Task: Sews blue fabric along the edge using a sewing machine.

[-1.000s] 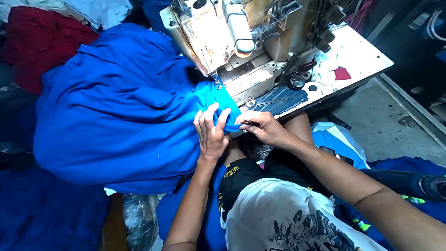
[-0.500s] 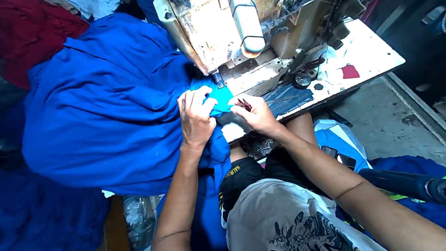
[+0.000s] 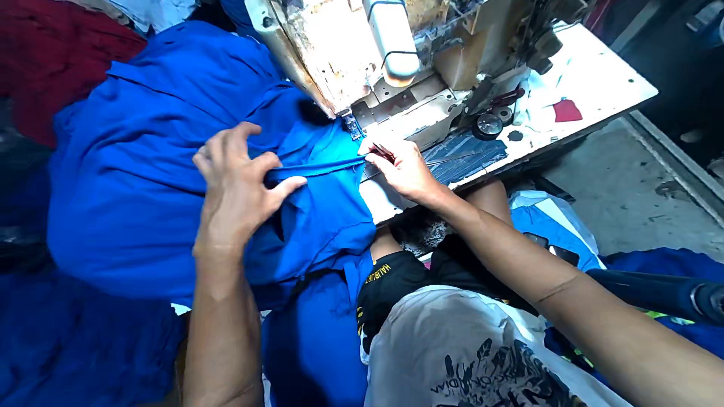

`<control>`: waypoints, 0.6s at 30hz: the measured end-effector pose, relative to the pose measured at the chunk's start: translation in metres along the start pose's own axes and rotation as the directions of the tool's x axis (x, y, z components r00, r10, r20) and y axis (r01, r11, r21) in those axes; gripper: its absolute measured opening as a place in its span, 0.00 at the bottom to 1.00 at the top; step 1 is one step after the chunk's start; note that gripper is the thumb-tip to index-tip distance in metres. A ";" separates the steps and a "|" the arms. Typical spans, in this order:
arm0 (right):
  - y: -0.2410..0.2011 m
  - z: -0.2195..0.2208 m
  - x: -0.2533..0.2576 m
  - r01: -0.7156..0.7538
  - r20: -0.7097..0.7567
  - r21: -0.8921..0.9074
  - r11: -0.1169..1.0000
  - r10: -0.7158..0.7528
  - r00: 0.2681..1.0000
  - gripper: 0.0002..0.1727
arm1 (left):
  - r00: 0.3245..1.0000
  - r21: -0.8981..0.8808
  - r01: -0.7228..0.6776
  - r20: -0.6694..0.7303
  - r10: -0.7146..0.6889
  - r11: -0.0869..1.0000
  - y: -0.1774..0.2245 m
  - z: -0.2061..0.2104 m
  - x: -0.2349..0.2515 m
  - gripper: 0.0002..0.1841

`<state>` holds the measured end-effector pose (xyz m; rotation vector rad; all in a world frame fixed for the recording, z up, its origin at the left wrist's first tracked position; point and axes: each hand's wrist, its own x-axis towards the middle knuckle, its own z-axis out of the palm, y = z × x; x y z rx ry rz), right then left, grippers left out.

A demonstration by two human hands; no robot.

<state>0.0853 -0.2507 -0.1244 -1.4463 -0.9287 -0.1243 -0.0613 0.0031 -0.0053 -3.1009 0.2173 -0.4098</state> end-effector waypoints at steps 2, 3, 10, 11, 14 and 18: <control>-0.001 -0.003 0.003 0.029 0.034 -0.092 0.995 -0.025 0.999 0.09 | 0.964 -0.177 -0.211 -0.198 0.176 0.961 -0.013 0.001 -0.017 0.22; -0.003 -0.005 0.004 0.051 0.077 -0.139 0.989 -0.040 0.996 0.10 | 0.957 -0.255 -0.265 -0.188 0.221 0.930 0.004 -0.011 -0.014 0.20; -0.060 -0.033 -0.028 0.208 0.516 -0.025 0.978 -0.166 0.840 0.14 | 0.910 -0.522 -0.414 -0.262 0.323 0.745 0.104 0.027 -0.038 0.13; -0.064 -0.036 -0.038 0.196 0.518 -0.001 0.981 -0.167 0.839 0.12 | 0.916 -0.548 -0.401 -0.266 0.301 0.734 0.111 0.037 -0.040 0.14; -0.060 -0.040 -0.066 0.159 0.431 -0.022 0.987 -0.134 0.892 0.10 | 0.916 -0.544 -0.377 -0.341 0.214 0.749 0.129 0.065 -0.041 0.16; -0.048 -0.037 -0.089 0.063 0.271 -0.050 0.997 -0.047 0.961 0.09 | 0.908 -0.207 -0.221 -0.400 0.123 0.953 0.130 0.103 -0.030 0.21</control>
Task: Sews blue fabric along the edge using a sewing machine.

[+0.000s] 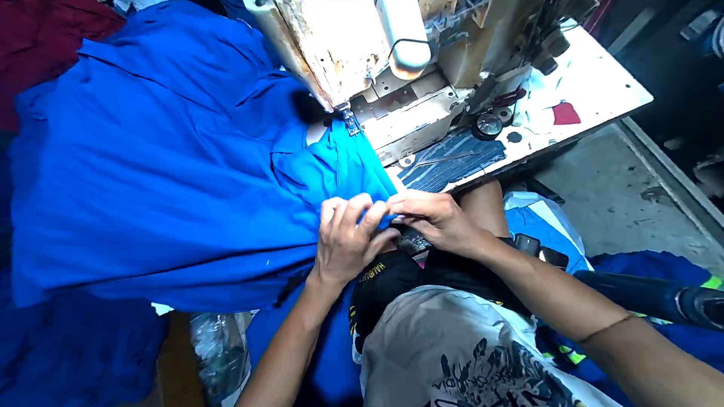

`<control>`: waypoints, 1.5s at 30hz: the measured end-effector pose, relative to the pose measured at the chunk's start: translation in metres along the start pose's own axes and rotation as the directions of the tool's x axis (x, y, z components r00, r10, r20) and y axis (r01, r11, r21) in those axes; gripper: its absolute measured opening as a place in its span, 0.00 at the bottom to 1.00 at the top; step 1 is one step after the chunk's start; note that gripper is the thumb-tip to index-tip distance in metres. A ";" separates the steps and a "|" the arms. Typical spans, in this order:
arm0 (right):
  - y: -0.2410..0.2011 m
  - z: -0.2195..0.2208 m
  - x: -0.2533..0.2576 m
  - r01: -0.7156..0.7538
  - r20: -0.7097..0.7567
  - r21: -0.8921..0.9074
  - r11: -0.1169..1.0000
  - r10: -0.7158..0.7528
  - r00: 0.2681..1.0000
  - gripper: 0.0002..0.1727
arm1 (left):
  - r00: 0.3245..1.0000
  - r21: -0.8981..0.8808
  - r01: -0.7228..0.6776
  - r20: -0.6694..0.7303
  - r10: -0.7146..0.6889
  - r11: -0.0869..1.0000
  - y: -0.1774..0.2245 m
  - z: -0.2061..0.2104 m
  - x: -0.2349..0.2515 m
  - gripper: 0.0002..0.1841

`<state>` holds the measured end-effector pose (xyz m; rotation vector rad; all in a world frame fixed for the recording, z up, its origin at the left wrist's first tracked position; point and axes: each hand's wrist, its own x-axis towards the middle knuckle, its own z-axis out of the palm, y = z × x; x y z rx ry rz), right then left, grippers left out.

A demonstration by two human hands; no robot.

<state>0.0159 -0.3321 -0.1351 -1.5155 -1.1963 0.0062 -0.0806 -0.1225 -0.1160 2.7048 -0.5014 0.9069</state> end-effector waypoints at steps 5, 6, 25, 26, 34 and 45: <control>-0.002 0.006 -0.006 -0.103 -0.084 0.060 0.993 0.108 0.991 0.07 | 0.992 0.201 0.078 0.081 -0.096 0.977 -0.023 0.013 -0.008 0.24; -0.002 0.007 -0.006 -0.126 -0.099 0.073 0.989 0.133 0.986 0.07 | 0.990 0.202 0.081 0.099 -0.103 0.976 -0.021 0.009 -0.007 0.21; 0.037 0.016 0.081 -0.160 -0.289 0.175 0.972 0.206 0.935 0.09 | 0.996 0.239 0.053 0.061 -0.070 0.970 -0.089 -0.016 0.075 0.17; 0.039 0.017 0.084 -0.148 -0.296 0.180 0.972 0.197 0.935 0.08 | 0.997 0.224 0.057 0.042 -0.069 0.973 -0.091 -0.014 0.075 0.17; 0.055 0.018 0.095 -0.070 -0.297 0.211 0.975 0.133 0.946 0.07 | 0.964 0.052 -0.034 0.266 0.019 0.998 -0.074 -0.037 0.079 0.19; 0.050 0.001 0.103 -0.025 -0.137 -0.050 0.998 0.018 0.990 0.08 | 0.949 -0.107 -0.063 0.302 0.093 0.992 -0.116 -0.146 0.092 0.21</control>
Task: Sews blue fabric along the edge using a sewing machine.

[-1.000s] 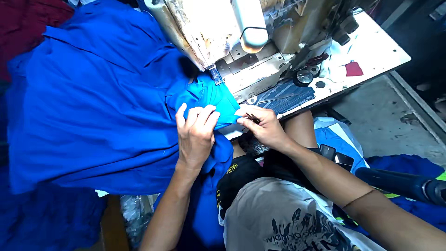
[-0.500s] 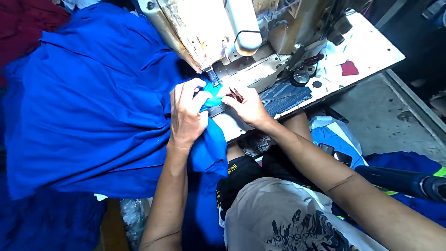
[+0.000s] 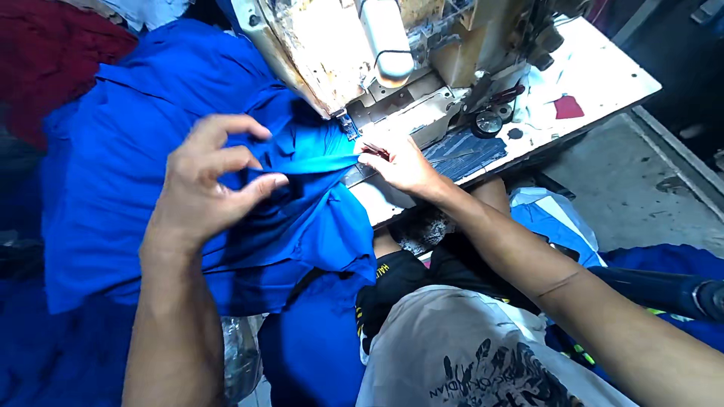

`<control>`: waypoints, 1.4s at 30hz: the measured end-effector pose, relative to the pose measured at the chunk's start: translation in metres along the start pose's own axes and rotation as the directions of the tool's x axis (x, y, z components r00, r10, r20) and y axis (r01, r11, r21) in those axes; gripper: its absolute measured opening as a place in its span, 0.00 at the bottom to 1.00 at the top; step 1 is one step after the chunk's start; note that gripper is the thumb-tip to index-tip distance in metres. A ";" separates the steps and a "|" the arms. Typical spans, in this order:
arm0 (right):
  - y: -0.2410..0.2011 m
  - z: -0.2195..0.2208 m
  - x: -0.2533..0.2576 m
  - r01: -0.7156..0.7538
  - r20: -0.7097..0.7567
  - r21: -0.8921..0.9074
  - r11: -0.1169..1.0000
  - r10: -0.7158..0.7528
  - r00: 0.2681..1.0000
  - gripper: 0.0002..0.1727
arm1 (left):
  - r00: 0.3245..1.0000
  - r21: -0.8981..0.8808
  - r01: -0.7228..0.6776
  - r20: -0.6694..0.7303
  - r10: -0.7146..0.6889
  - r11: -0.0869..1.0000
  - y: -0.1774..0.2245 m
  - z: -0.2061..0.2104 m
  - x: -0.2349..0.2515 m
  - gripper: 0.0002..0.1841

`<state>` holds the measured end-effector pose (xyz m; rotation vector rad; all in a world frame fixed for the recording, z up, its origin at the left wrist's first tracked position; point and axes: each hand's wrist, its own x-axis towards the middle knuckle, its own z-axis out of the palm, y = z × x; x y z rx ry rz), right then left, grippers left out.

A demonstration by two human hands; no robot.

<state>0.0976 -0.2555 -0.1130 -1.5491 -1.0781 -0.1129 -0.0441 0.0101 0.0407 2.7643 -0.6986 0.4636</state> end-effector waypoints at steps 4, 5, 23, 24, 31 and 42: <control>-0.038 -0.020 -0.006 0.082 0.311 0.166 0.983 -0.131 0.941 0.07 | 0.975 -0.202 -0.220 -0.032 0.218 0.954 0.071 0.039 -0.007 0.16; -0.049 -0.021 -0.014 0.074 0.337 0.220 0.973 -0.147 0.930 0.06 | 0.969 -0.221 -0.243 -0.020 0.245 0.944 0.082 0.052 -0.009 0.16; -0.045 -0.006 -0.091 -0.144 -0.024 0.055 0.988 0.146 0.989 0.06 | 0.997 0.347 0.075 -0.041 -0.065 0.935 0.060 0.125 -0.009 0.10; -0.043 -0.005 -0.086 -0.162 -0.037 0.046 0.986 0.163 0.986 0.06 | 0.996 0.349 0.081 -0.051 -0.067 0.934 0.056 0.124 -0.007 0.10; -0.026 0.002 -0.052 -0.202 -0.104 0.067 0.977 0.208 0.973 0.06 | 0.993 0.296 0.082 -0.106 -0.053 0.952 0.028 0.113 0.008 0.11; -0.002 0.016 -0.016 -0.078 -0.190 0.174 0.982 0.111 0.975 0.08 | 0.960 0.175 0.136 0.218 -0.173 0.975 0.000 0.048 0.036 0.32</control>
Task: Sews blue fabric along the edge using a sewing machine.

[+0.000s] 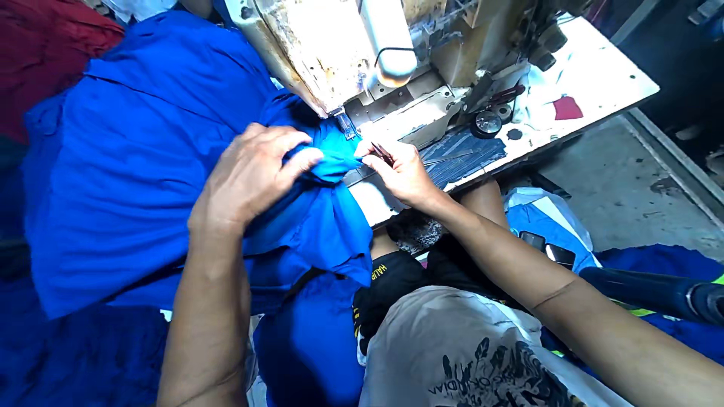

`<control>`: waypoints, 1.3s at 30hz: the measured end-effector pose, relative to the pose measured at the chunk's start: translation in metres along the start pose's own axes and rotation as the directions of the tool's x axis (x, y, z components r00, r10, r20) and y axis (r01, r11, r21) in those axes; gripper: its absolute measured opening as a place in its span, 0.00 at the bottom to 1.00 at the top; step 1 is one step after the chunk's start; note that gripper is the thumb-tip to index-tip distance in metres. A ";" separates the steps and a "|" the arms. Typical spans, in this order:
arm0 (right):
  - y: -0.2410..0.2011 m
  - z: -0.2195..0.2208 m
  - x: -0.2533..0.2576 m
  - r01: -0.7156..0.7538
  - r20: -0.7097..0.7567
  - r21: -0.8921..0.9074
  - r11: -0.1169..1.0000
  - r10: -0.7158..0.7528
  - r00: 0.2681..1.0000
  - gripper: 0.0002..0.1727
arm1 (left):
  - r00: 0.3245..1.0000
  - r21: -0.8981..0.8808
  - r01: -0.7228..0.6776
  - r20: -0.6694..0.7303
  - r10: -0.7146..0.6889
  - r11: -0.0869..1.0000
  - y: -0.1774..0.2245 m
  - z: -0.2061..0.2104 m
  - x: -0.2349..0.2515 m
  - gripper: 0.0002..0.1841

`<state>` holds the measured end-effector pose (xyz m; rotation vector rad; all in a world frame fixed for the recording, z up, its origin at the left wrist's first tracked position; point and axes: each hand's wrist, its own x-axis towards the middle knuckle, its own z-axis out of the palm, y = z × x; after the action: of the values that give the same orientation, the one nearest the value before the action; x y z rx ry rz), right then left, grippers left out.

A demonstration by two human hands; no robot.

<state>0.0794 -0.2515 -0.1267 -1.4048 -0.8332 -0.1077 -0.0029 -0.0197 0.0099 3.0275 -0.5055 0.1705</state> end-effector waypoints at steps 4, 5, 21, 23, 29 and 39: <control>0.004 0.001 0.005 0.028 0.004 -0.040 0.999 -0.028 1.000 0.08 | 0.986 0.067 0.121 0.106 -0.128 0.990 -0.019 -0.015 -0.005 0.29; 0.004 0.000 0.007 0.023 0.012 -0.061 0.998 -0.022 1.000 0.08 | 0.993 0.086 0.097 0.066 -0.102 0.992 -0.032 -0.013 -0.010 0.27; -0.060 -0.046 -0.033 0.206 0.511 -0.009 0.978 -0.173 0.842 0.12 | 0.916 -0.487 -0.396 -0.274 0.294 0.778 0.079 0.043 -0.043 0.07; -0.052 -0.046 -0.052 0.193 0.434 -0.065 0.979 -0.146 0.889 0.10 | 0.917 -0.440 -0.374 -0.308 0.255 0.816 0.086 0.060 -0.040 0.08; -0.042 -0.040 -0.078 0.049 0.268 -0.082 0.995 -0.026 0.963 0.07 | 0.977 0.149 -0.085 -0.182 0.112 0.985 0.072 0.087 -0.034 0.10; -0.030 -0.024 -0.048 -0.126 0.128 -0.154 0.980 0.146 0.981 0.06 | 0.965 0.159 0.025 -0.262 0.018 0.987 0.053 0.070 -0.022 0.13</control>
<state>0.0399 -0.2982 -0.1276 -1.6172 -0.8542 0.0359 -0.0341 -0.0689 -0.0596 3.0890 -0.4837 0.6322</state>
